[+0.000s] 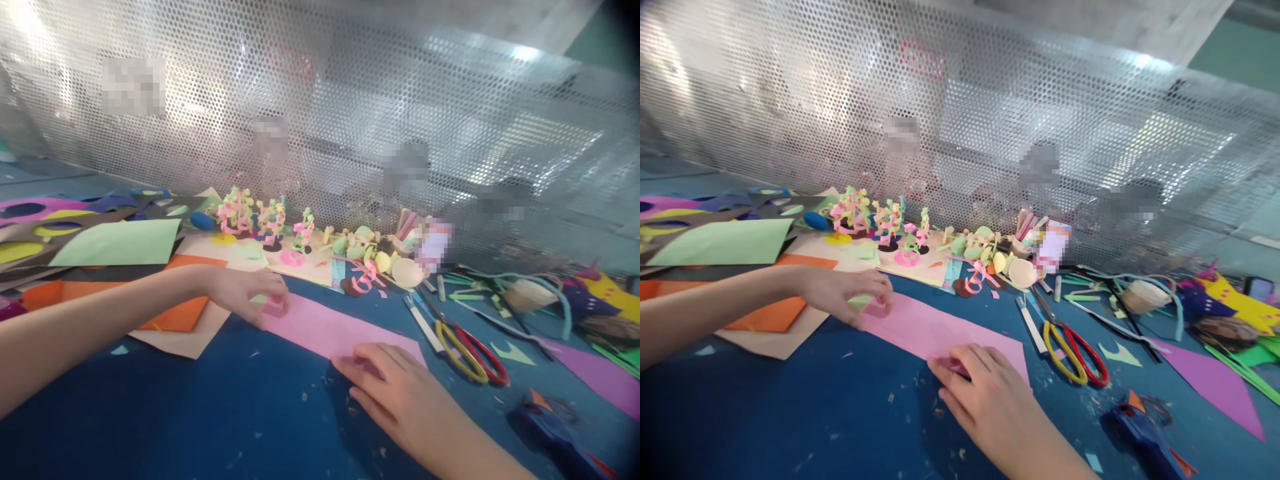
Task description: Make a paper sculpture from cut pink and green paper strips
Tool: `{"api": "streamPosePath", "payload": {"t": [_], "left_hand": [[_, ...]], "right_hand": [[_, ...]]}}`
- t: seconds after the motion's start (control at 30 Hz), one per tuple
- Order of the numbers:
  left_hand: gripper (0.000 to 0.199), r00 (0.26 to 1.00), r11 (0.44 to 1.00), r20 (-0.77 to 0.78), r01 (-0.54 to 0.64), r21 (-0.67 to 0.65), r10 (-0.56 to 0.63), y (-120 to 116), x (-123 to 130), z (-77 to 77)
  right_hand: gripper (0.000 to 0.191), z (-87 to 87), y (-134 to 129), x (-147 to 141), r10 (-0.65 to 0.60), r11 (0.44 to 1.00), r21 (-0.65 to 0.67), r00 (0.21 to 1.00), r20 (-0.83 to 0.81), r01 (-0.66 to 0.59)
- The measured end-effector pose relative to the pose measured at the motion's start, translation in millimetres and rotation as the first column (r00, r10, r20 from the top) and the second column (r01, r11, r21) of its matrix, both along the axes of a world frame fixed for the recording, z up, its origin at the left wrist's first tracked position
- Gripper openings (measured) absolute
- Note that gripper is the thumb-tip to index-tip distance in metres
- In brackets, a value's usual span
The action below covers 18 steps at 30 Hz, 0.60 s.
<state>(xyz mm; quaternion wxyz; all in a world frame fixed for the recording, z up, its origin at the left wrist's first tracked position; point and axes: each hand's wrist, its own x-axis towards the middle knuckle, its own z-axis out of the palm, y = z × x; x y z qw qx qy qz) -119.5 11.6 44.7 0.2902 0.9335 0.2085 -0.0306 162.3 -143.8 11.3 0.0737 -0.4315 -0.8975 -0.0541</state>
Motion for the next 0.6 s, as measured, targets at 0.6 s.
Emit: {"api": "streamPosePath", "payload": {"t": [0.6], "left_hand": [[0.033,0.998,0.999,-0.052,0.018,-0.034,-0.02,2,-2,3.0]], "right_hand": [[0.044,-5.8,-32,72,-0.166,0.984,0.087,0.98,0.113,0.157]]}}
